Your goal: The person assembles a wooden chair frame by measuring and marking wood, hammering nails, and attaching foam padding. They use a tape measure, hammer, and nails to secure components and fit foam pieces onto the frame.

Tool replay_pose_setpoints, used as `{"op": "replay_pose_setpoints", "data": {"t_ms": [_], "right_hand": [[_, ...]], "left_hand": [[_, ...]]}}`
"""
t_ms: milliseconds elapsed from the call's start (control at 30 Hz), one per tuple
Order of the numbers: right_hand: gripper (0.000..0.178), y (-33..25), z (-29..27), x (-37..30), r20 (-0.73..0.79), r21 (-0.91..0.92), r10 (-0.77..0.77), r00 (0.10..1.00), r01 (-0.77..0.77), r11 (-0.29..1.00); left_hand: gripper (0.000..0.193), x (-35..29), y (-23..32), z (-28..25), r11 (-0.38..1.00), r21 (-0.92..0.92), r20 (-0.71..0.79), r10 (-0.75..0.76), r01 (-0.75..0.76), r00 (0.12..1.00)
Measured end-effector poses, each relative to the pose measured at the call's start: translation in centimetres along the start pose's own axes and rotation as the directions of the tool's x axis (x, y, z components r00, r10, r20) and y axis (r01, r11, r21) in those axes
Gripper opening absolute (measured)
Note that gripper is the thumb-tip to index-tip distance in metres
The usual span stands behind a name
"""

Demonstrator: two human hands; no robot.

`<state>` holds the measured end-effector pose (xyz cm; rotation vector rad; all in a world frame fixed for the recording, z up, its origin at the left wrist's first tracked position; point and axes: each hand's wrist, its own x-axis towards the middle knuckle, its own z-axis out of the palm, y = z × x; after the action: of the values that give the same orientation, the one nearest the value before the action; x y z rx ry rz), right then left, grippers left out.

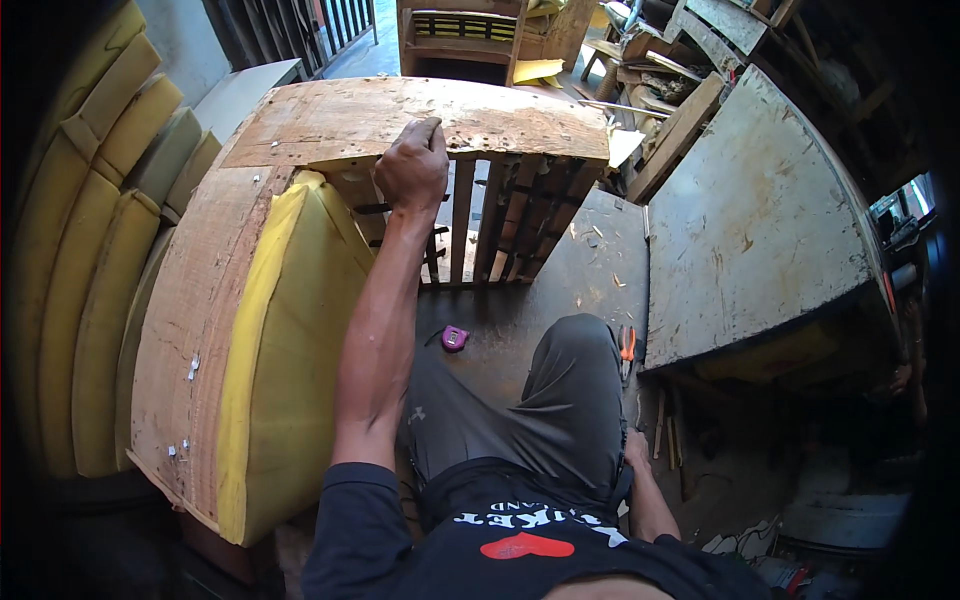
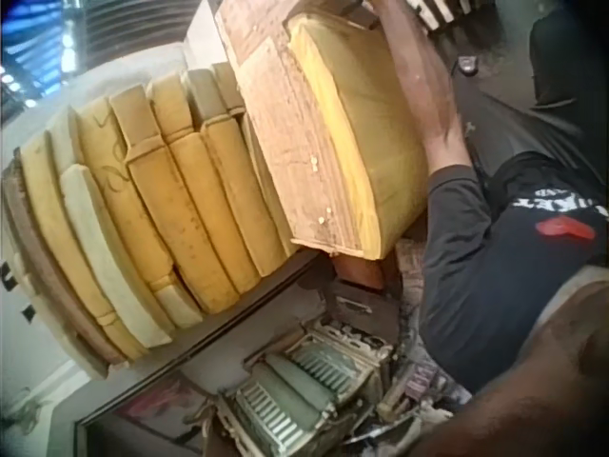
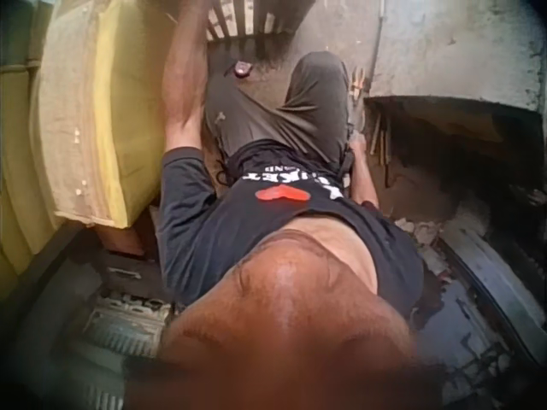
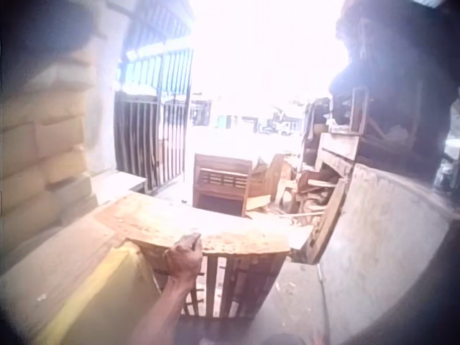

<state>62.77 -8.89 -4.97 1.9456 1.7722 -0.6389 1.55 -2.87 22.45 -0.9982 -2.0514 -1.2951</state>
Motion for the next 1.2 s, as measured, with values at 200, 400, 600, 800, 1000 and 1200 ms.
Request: {"op": "replay_pose_setpoints", "data": {"t_ms": [200,400,600,800,1000,1200], "right_hand": [[0.041,-13.7,-12.3,11.7,-0.222,0.198,-0.491,0.843,0.532,0.823],[0.056,-28.9,-14.2,14.8,-0.054,0.791,-0.688,0.724,0.451,0.413],[0.064,-37.3,-16.2,23.2,-0.299,0.931,-0.554,0.777,0.365,0.011],[0.064,-43.8,-16.7,27.2,-0.300,0.926,-0.676,0.673,0.375,-0.038],[0.059,-42.2,-14.4,28.1,-0.369,0.890,-0.666,0.648,0.454,-0.051],[0.059,-39.9,-14.7,26.5,-0.336,0.893,-0.640,0.690,0.450,0.016]], "left_hand": [[0.019,-4.0,2.5,-4.3,0.966,-0.253,-0.065,-0.064,0.045,0.996],[0.019,-21.9,3.0,-24.7,0.822,0.010,-0.044,-0.568,0.569,0.822],[0.049,-34.2,3.4,-35.6,0.387,-0.279,-0.559,-0.810,0.879,0.179],[0.067,-40.8,-7.7,-39.9,0.557,-0.132,-0.665,-0.663,0.820,0.344],[0.065,-37.4,-9.1,-33.9,0.532,-0.102,-0.684,-0.651,0.841,0.329],[0.063,-35.3,-10.3,-30.7,0.526,-0.081,-0.678,-0.652,0.847,0.340]]}}
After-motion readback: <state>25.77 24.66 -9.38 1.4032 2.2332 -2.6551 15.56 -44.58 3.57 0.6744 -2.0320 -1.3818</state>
